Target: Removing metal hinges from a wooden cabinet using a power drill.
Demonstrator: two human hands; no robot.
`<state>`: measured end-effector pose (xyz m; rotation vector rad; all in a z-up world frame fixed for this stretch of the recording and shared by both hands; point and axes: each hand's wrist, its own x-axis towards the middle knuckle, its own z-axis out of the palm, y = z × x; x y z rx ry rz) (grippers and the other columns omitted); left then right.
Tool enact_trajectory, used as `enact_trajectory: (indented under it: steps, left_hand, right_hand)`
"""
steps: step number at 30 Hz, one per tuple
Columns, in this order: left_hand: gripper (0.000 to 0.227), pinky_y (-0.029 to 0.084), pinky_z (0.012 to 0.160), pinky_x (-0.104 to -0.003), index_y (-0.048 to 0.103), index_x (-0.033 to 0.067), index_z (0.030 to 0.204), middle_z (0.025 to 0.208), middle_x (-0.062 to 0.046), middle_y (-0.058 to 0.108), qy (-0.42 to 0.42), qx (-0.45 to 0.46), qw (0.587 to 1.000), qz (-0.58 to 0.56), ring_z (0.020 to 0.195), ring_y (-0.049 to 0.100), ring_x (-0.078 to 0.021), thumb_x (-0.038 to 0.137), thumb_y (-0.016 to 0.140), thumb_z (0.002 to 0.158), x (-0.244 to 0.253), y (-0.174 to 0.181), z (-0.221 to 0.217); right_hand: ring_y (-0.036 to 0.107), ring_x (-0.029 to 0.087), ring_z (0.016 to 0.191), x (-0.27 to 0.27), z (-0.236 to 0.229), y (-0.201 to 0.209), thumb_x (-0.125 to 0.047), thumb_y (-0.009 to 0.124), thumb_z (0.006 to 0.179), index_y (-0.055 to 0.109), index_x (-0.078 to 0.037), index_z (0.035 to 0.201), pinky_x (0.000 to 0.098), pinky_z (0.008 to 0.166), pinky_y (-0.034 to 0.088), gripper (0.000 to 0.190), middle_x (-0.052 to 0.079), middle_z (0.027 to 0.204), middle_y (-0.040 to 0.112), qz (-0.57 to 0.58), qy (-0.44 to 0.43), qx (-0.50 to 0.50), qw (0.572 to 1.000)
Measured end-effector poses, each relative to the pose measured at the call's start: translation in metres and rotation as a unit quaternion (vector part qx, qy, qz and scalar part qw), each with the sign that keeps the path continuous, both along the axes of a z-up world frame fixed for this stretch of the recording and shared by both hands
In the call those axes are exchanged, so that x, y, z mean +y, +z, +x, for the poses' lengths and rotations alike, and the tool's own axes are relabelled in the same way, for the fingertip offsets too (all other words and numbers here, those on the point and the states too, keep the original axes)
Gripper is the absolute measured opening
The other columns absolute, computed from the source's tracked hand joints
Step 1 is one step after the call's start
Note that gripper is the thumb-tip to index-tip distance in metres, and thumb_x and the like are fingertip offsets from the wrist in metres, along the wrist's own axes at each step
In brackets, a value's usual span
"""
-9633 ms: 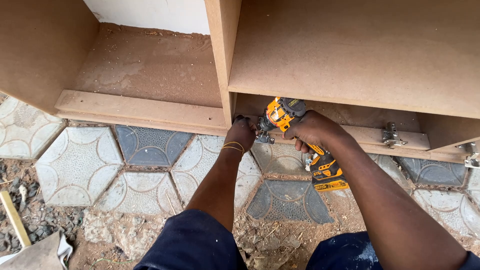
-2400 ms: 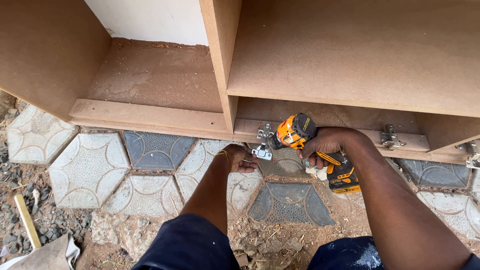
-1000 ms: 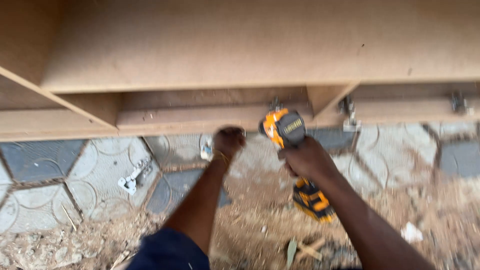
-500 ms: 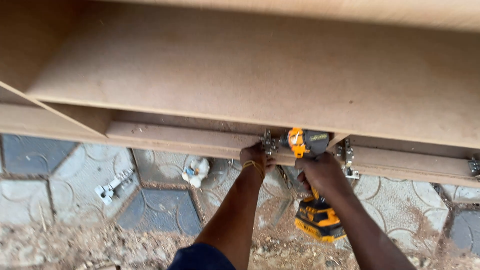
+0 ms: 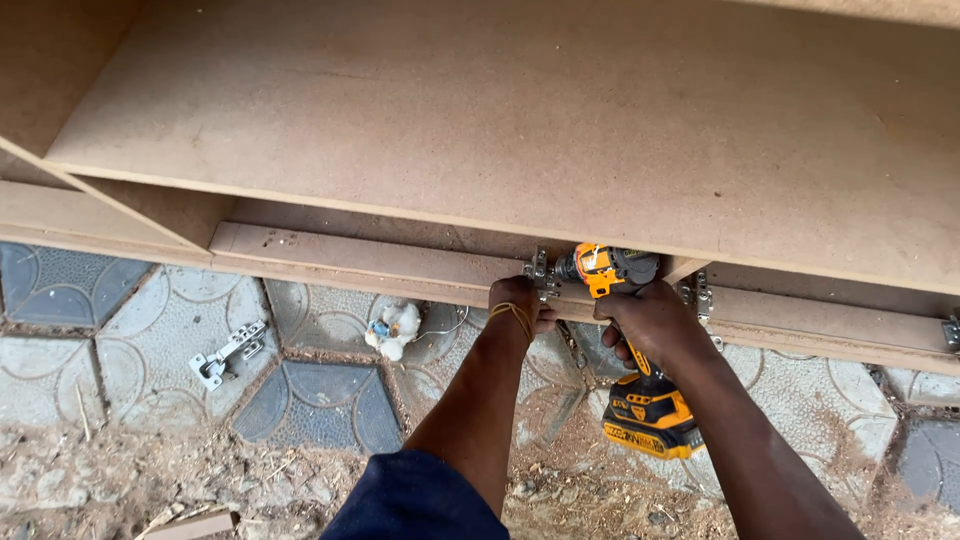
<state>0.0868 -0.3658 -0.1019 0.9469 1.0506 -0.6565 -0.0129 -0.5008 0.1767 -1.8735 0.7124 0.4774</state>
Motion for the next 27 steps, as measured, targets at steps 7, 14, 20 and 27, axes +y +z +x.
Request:
enact_trajectory:
  steps: [7,14,20,27]
  left_hand:
    - [0.050,0.042,0.105,-0.071,0.039,-0.0102,0.140,0.118,-0.039,0.060,-0.055,-0.088,0.991,-0.082,0.114,0.066,-0.0510,0.024,0.036,0.104,0.009,0.020,-0.017]
    - [0.038,0.049,0.101,-0.066,0.056,-0.0038,0.124,0.097,-0.028,0.066,-0.070,-0.146,0.984,-0.068,0.099,0.074,-0.0418,0.024,0.039,0.104,0.015,0.038,-0.032]
    - [0.028,0.049,0.102,-0.065,0.051,-0.0042,0.116,0.097,-0.029,0.068,-0.056,-0.156,0.981,-0.103,0.099,0.075,-0.0405,0.020,0.042,0.105,0.017,0.021,-0.032]
    - [0.030,0.049,0.101,-0.065,0.050,-0.0035,0.125,0.105,-0.029,0.067,-0.047,-0.183,0.974,-0.125,0.103,0.074,-0.0426,0.017,0.043,0.105,0.020,0.015,-0.039]
  right_hand:
    - [0.060,0.025,0.041,-0.002,0.001,-0.013,-0.009,0.068,0.078,0.072,0.007,0.093,0.0379,0.040,0.053,0.023,0.021,0.059,0.064,-0.038,0.033,-0.002,0.999]
    - [0.061,0.024,0.041,0.000,0.001,-0.018,-0.010,0.067,0.081,0.072,0.007,0.094,0.0357,0.041,0.054,0.022,0.021,0.058,0.065,-0.057,0.050,-0.012,0.997]
    - [0.063,0.024,0.041,0.008,-0.004,-0.014,-0.012,0.067,0.079,0.074,0.004,0.087,0.0362,0.041,0.055,0.019,0.020,0.056,0.066,-0.093,0.069,-0.015,0.993]
    - [0.063,0.023,0.043,0.007,-0.003,-0.020,-0.014,0.066,0.080,0.074,0.004,0.094,0.0347,0.042,0.055,0.023,0.019,0.059,0.067,-0.094,0.057,-0.009,0.994]
